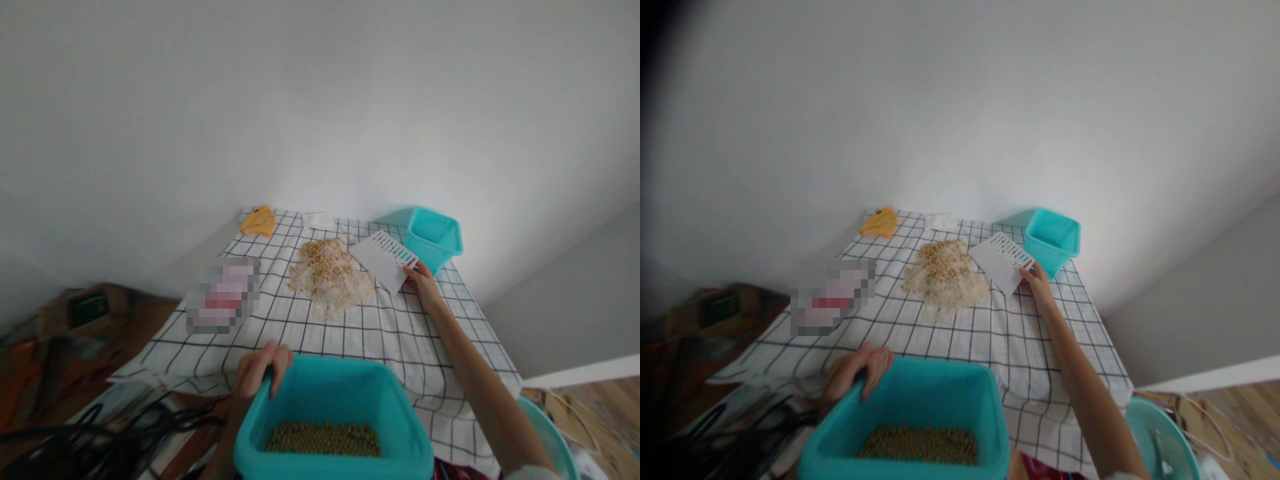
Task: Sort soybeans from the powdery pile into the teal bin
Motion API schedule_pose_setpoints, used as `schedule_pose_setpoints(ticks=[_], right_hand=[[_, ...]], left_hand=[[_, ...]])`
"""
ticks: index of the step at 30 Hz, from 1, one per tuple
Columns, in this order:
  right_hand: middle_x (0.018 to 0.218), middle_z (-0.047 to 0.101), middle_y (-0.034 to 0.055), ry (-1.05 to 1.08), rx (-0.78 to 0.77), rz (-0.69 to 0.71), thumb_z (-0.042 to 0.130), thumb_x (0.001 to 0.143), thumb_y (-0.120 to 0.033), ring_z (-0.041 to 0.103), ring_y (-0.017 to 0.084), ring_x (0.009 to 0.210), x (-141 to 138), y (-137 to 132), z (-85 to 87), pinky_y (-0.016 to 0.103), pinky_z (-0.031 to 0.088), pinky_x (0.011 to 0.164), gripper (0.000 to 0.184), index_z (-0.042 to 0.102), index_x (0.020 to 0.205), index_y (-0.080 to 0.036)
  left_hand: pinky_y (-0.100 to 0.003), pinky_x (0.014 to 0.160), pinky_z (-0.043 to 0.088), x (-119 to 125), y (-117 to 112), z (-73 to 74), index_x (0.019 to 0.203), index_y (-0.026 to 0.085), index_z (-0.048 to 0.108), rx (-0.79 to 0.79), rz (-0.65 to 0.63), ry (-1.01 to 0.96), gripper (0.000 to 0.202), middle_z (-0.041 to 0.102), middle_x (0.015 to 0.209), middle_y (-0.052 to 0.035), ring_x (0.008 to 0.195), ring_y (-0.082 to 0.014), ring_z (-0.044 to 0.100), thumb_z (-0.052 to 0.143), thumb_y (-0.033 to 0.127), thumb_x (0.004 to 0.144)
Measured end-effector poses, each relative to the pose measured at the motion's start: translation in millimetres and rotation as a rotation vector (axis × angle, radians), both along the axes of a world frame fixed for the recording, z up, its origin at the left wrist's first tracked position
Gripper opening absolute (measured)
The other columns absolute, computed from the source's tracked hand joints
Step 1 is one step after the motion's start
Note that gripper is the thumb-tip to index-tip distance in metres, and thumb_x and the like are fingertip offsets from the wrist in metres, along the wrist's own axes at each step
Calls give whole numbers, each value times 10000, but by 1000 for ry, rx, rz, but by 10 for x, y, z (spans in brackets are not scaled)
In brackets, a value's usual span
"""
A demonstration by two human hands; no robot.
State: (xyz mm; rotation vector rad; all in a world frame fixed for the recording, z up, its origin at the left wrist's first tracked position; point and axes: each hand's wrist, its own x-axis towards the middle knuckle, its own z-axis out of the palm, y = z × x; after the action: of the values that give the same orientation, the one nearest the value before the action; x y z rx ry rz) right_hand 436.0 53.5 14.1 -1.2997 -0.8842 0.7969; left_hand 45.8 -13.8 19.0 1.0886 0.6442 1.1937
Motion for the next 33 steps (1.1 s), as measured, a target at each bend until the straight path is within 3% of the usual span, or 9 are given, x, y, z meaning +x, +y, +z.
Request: schedule_pose_setpoints(ticks=[8, 15, 33], right_hand=[[914, 741, 35, -44, -15, 39, 759, 647, -411, 615, 196, 688, -35, -17, 36, 289, 440, 538, 444, 674, 1049, -243], [1002, 740, 45, -71, -16, 63, 760, 654, -431, 619, 193, 701, -30, -19, 28, 284, 437, 533, 470, 667, 1074, -243], [962, 729, 35, -41, 3, 117, 745, 662, -408, 630, 218, 768, -90, -45, 68, 282, 452, 540, 436, 664, 1062, -256]], left_hand=[[-382, 686, 343, -47, 30, -54, 367, 231, 500, -10, -38, 40, 651, 419, 347, -12, 464, -178, 370, 403, 387, 991], [-377, 688, 349, -41, 29, -60, 375, 229, 510, 5, -28, 18, 654, 427, 355, -9, 461, -175, 371, 384, 373, 1000], [-386, 689, 354, -69, 63, -73, 360, 224, 522, 41, -67, 49, 662, 443, 346, -20, 462, -175, 375, 415, 410, 986]])
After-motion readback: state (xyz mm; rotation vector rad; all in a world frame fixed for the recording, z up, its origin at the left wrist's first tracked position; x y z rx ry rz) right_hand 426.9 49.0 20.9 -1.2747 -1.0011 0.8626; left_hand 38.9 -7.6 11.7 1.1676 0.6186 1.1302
